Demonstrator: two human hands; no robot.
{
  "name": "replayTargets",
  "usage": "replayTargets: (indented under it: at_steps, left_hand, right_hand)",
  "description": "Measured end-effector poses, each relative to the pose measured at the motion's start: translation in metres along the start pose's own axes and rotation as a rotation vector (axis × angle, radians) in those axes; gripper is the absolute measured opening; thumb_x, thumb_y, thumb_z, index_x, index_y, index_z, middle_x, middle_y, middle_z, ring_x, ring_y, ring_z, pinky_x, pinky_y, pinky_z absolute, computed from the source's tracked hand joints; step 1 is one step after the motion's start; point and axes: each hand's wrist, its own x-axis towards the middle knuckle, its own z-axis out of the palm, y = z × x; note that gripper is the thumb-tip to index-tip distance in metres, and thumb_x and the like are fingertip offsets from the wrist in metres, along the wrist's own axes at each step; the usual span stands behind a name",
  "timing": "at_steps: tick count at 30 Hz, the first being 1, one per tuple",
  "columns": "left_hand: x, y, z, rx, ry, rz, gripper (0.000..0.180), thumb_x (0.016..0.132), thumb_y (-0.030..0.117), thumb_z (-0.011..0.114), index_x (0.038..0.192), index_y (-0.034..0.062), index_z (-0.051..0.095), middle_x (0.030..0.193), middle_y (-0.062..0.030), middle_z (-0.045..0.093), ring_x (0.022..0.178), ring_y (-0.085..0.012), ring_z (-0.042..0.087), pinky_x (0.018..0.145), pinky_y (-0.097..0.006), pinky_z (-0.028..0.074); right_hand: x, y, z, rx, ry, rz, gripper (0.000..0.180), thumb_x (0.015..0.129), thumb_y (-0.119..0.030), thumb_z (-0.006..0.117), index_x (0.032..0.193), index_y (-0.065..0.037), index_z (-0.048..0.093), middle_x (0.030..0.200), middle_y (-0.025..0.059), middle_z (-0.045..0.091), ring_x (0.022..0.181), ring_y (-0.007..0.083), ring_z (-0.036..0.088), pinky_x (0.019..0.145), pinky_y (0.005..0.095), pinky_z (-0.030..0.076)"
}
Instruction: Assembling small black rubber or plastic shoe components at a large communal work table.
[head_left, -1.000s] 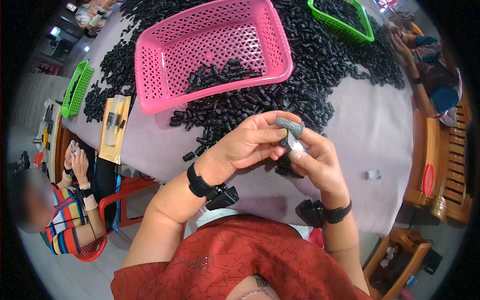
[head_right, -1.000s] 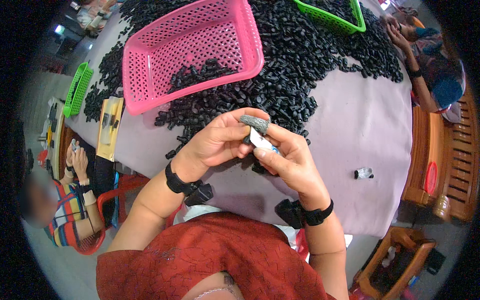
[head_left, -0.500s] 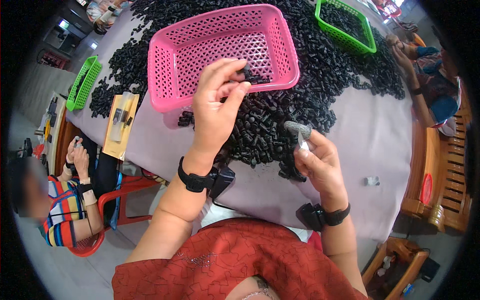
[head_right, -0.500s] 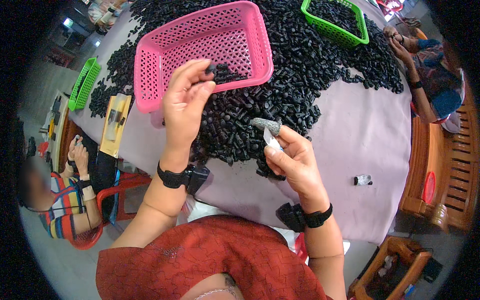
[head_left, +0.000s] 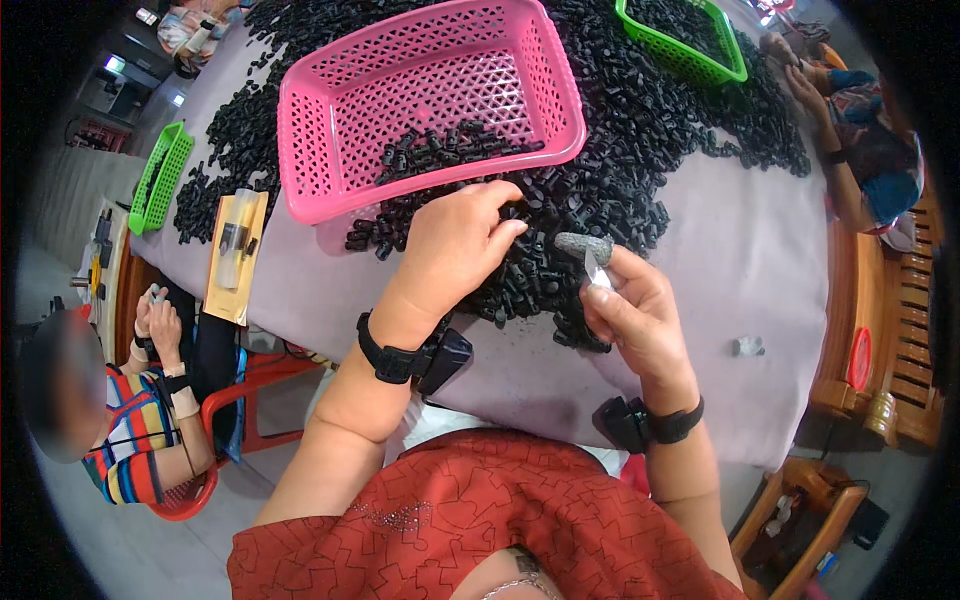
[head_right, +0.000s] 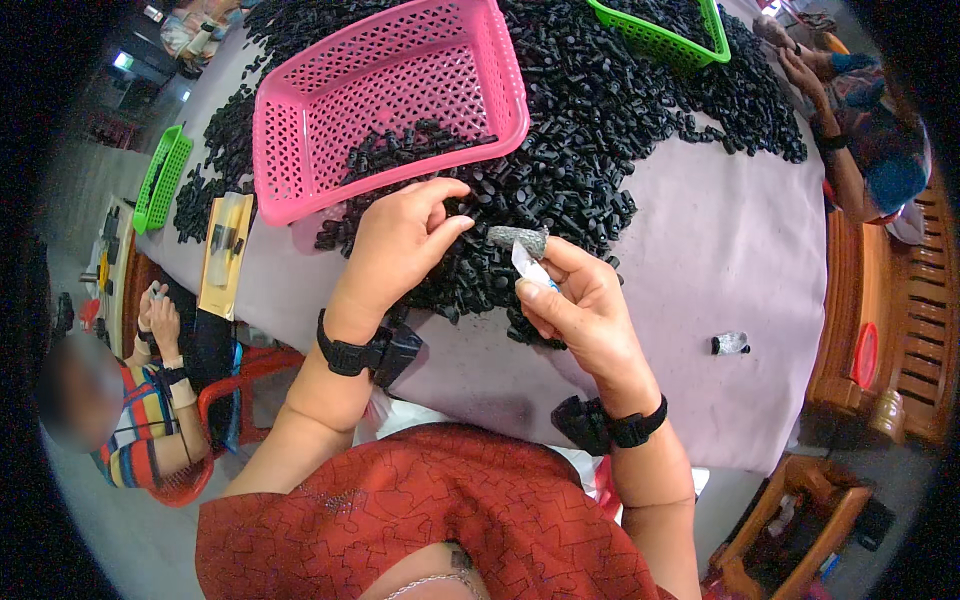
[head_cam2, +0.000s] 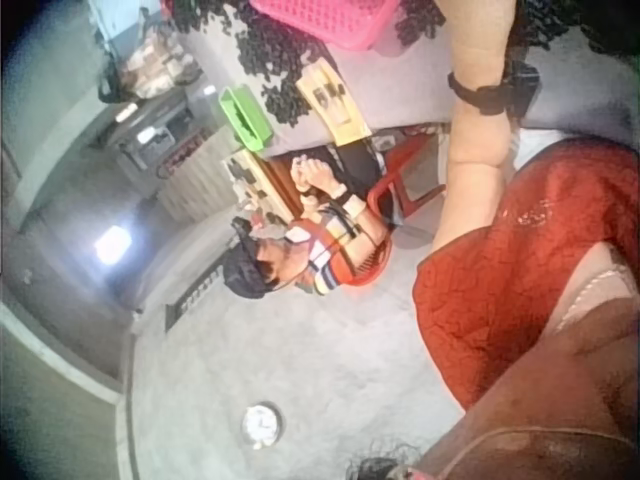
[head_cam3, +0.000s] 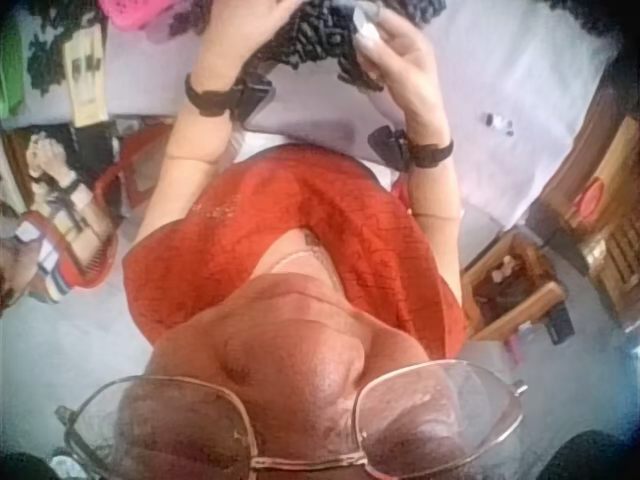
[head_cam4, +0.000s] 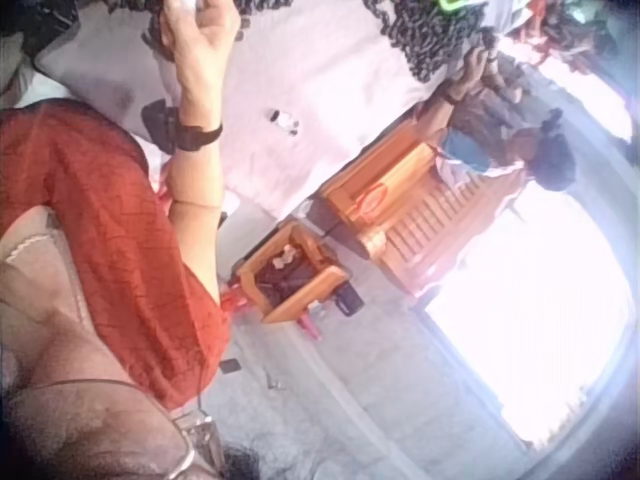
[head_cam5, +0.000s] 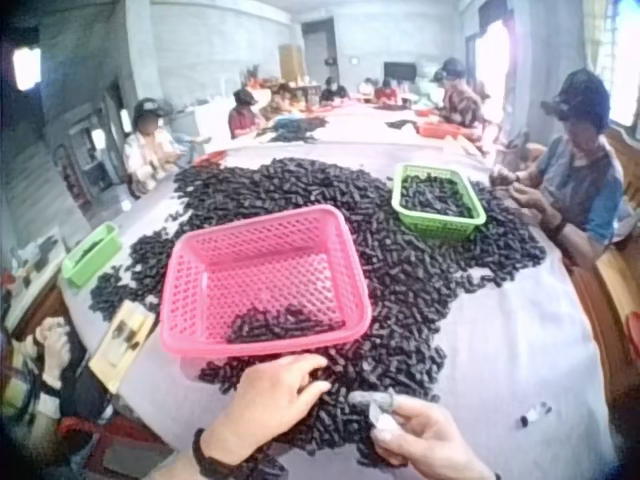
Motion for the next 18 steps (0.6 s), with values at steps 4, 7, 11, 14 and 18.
replayTargets:
  at_steps: [4,7,11,14,18]
  left_hand:
    - [-0.001,-0.006,0.001,0.098,0.030,0.054,0.026,0.079,0.017,0.068,0.102,0.0054,0.061,0.078,-0.0092,0.056,0.066,-0.0239,0.056,0.062,-0.035,0.046]
    - [-0.001,-0.007,0.002,0.064,-0.031,0.016,0.025,0.080,0.016,0.067,0.102,0.0060,0.060,0.085,-0.0094,0.056,0.071,-0.0245,0.057,0.063,-0.035,0.046]
    - [-0.001,-0.007,0.001,0.062,-0.049,0.017,0.025,0.079,0.014,0.067,0.102,0.0054,0.060,0.087,-0.0099,0.057,0.072,-0.0249,0.058,0.066,-0.034,0.048]
    - [-0.001,-0.008,0.003,0.053,-0.028,0.067,0.025,0.079,0.011,0.066,0.103,0.0047,0.060,0.093,-0.0108,0.059,0.075,-0.0255,0.059,0.068,-0.034,0.049]
    - [0.001,0.001,0.002,-0.048,-0.069,0.083,0.026,0.078,0.009,0.067,0.102,0.0040,0.060,0.099,-0.0118,0.059,0.081,-0.0272,0.060,0.072,-0.035,0.050]
  right_hand:
    - [0.000,-0.002,0.001,-0.014,-0.002,0.019,0.038,0.088,-0.007,0.060,0.125,0.001,0.053,0.080,-0.0042,0.053,0.059,0.0017,0.040,0.050,0.0181,0.032]
    - [0.000,0.000,-0.001,-0.041,0.003,0.037,0.035,0.088,-0.007,0.062,0.122,0.000,0.056,0.082,-0.0045,0.054,0.061,0.0013,0.041,0.051,0.0180,0.033]
    - [0.000,0.004,-0.004,-0.097,0.024,0.034,0.034,0.088,-0.008,0.063,0.120,-0.001,0.057,0.083,-0.0052,0.055,0.061,0.0011,0.043,0.052,0.0181,0.034]
    - [0.002,0.008,-0.006,-0.188,0.097,0.001,0.033,0.088,-0.009,0.063,0.120,-0.001,0.058,0.083,-0.0050,0.055,0.064,0.0018,0.045,0.054,0.0180,0.036]
    - [0.003,0.007,-0.003,-0.169,0.154,-0.105,0.033,0.089,-0.009,0.062,0.121,-0.001,0.057,0.084,-0.0034,0.055,0.069,0.0028,0.047,0.058,0.0181,0.039]
